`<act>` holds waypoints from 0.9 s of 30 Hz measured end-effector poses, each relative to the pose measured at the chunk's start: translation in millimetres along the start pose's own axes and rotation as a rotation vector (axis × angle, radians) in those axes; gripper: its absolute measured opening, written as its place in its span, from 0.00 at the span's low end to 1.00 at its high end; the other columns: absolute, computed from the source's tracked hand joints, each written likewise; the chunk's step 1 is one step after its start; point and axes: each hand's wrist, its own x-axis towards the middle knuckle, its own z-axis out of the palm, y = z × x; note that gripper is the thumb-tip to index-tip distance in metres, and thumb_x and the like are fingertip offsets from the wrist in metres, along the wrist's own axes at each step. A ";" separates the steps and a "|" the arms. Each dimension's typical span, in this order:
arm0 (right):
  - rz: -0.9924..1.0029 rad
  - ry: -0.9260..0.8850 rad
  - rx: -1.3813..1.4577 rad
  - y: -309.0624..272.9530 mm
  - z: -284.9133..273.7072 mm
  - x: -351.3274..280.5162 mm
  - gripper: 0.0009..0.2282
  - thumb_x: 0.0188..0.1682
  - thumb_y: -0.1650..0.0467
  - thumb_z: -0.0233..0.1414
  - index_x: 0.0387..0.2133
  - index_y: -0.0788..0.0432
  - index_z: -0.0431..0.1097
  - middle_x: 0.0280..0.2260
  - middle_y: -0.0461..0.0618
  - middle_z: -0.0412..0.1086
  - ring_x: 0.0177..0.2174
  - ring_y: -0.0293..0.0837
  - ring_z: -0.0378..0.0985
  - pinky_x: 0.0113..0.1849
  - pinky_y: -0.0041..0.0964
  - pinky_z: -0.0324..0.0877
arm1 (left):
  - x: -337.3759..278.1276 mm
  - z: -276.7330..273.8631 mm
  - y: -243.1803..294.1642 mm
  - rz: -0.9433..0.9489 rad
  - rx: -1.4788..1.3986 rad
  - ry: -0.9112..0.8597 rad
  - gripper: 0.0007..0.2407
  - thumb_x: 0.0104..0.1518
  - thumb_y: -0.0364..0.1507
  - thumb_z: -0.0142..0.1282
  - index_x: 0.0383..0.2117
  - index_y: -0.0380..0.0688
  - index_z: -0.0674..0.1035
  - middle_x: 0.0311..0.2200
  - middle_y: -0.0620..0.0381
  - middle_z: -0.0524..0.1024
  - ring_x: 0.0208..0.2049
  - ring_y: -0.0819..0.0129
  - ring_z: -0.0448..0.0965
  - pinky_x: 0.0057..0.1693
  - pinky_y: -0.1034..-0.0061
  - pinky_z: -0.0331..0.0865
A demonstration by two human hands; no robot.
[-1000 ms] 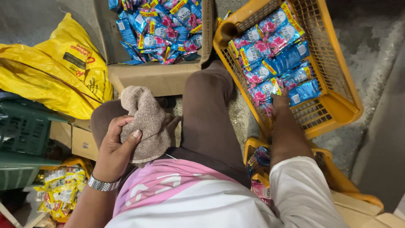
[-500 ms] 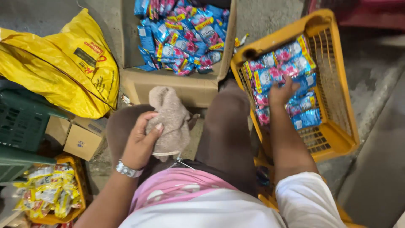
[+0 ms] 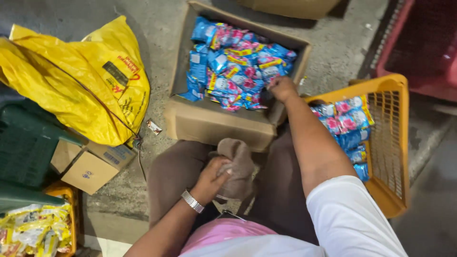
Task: Wiping down detergent sachets and organizing them into a basket.
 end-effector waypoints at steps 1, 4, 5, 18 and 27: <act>0.045 0.110 -0.067 -15.7 -3.2 -4.7 0.07 0.46 0.67 0.62 0.35 0.55 0.78 0.40 0.54 0.76 0.39 0.48 0.77 0.43 0.44 0.72 | 2.1 -0.9 0.5 -0.028 -0.029 -0.009 0.13 0.59 0.26 0.58 0.50 0.42 0.75 0.50 0.48 0.75 0.53 0.57 0.75 0.59 0.69 0.67; 0.121 0.359 -0.091 -25.1 -3.5 5.0 0.17 0.43 0.68 0.63 0.46 0.53 0.73 0.49 0.56 0.73 0.47 0.55 0.76 0.49 0.48 0.70 | 5.9 0.7 0.4 -0.079 -0.091 -0.004 0.13 0.59 0.27 0.59 0.50 0.41 0.75 0.50 0.48 0.74 0.54 0.57 0.75 0.59 0.69 0.67; 0.154 0.509 -0.040 -21.5 -1.4 11.1 0.24 0.41 0.69 0.64 0.53 0.51 0.68 0.53 0.57 0.71 0.52 0.58 0.73 0.52 0.50 0.68 | 5.5 2.9 0.7 -0.094 -0.116 0.002 0.14 0.59 0.28 0.59 0.49 0.41 0.75 0.50 0.47 0.74 0.54 0.57 0.75 0.59 0.68 0.67; 0.069 0.334 0.516 49.5 62.5 41.6 0.07 0.54 0.74 0.59 0.37 0.65 0.68 0.37 0.69 0.67 0.33 0.58 0.70 0.37 0.51 0.66 | 4.8 15.3 25.8 -0.173 -0.191 -0.131 0.12 0.58 0.29 0.59 0.46 0.44 0.76 0.47 0.48 0.73 0.51 0.52 0.75 0.56 0.66 0.70; -0.034 0.339 -0.261 -66.9 86.7 4.0 0.14 0.34 0.67 0.70 0.30 0.60 0.75 0.37 0.64 0.65 0.36 0.63 0.74 0.39 0.52 0.71 | 2.1 12.1 30.0 -0.215 -0.287 -0.136 0.12 0.56 0.27 0.59 0.45 0.44 0.76 0.46 0.47 0.72 0.50 0.52 0.75 0.56 0.67 0.70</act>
